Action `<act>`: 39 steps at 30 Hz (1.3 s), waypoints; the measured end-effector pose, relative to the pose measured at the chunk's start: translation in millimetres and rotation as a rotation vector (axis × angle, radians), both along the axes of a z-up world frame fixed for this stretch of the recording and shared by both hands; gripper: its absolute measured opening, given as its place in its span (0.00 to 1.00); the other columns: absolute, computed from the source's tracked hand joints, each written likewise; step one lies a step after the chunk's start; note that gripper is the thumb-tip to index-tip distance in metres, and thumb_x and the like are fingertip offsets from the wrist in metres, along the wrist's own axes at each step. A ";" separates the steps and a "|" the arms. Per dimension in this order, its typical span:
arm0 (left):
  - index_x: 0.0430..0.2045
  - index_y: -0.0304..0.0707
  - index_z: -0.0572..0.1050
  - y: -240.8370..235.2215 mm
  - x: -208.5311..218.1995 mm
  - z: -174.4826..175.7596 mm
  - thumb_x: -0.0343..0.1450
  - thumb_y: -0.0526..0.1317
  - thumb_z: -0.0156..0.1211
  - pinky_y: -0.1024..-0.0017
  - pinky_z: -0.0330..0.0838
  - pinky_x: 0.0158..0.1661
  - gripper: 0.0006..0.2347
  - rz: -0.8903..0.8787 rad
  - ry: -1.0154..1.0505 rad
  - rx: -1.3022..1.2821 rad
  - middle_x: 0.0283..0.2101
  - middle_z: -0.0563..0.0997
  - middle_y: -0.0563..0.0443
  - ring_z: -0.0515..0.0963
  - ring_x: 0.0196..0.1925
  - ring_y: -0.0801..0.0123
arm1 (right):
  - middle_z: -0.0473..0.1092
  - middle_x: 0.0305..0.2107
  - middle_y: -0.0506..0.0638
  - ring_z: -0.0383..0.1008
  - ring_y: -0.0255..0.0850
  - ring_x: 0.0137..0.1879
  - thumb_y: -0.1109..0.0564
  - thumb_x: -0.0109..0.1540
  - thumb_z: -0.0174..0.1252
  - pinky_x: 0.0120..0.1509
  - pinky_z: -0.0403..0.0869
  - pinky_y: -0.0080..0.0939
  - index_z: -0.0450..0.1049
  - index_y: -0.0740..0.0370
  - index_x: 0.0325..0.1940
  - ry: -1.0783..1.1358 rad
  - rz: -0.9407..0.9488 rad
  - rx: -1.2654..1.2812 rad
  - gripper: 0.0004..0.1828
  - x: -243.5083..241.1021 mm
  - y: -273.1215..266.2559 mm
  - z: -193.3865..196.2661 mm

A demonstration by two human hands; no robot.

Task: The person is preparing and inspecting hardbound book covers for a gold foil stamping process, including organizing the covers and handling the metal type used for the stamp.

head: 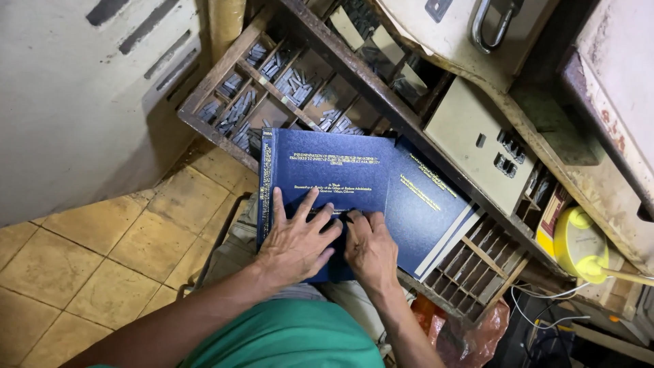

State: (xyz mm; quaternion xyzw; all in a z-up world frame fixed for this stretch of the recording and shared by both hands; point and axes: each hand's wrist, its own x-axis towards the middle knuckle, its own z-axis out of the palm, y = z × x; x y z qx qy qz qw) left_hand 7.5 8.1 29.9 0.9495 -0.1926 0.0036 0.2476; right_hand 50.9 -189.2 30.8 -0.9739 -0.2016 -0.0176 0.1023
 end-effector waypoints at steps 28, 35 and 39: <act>0.52 0.43 0.77 50.7 -43.7 -26.1 0.69 0.46 0.62 0.55 0.64 0.64 0.18 0.268 -0.226 -0.374 0.60 0.78 0.49 0.74 0.65 0.54 | 0.78 0.37 0.49 0.78 0.41 0.45 0.50 0.63 0.57 0.54 0.72 0.39 0.80 0.54 0.46 0.063 -0.594 0.429 0.12 -25.1 -143.7 44.3; 0.55 0.26 0.74 55.0 -70.8 -133.1 0.74 0.37 0.63 0.66 0.69 0.52 0.16 0.928 0.619 -1.119 0.51 0.80 0.29 0.79 0.48 0.54 | 0.72 0.29 0.48 0.70 0.42 0.37 0.44 0.71 0.41 0.44 0.66 0.46 0.73 0.59 0.36 -0.174 -0.863 0.464 0.22 -73.5 -263.7 80.2; 0.60 0.23 0.69 5.4 -39.0 30.3 0.75 0.32 0.53 0.64 0.66 0.62 0.18 0.972 0.724 -1.270 0.57 0.76 0.29 0.76 0.58 0.54 | 0.66 0.60 0.69 0.62 0.61 0.68 0.45 0.67 0.37 0.71 0.58 0.58 0.65 0.67 0.71 -0.213 -0.989 0.325 0.33 -39.0 -285.5 57.2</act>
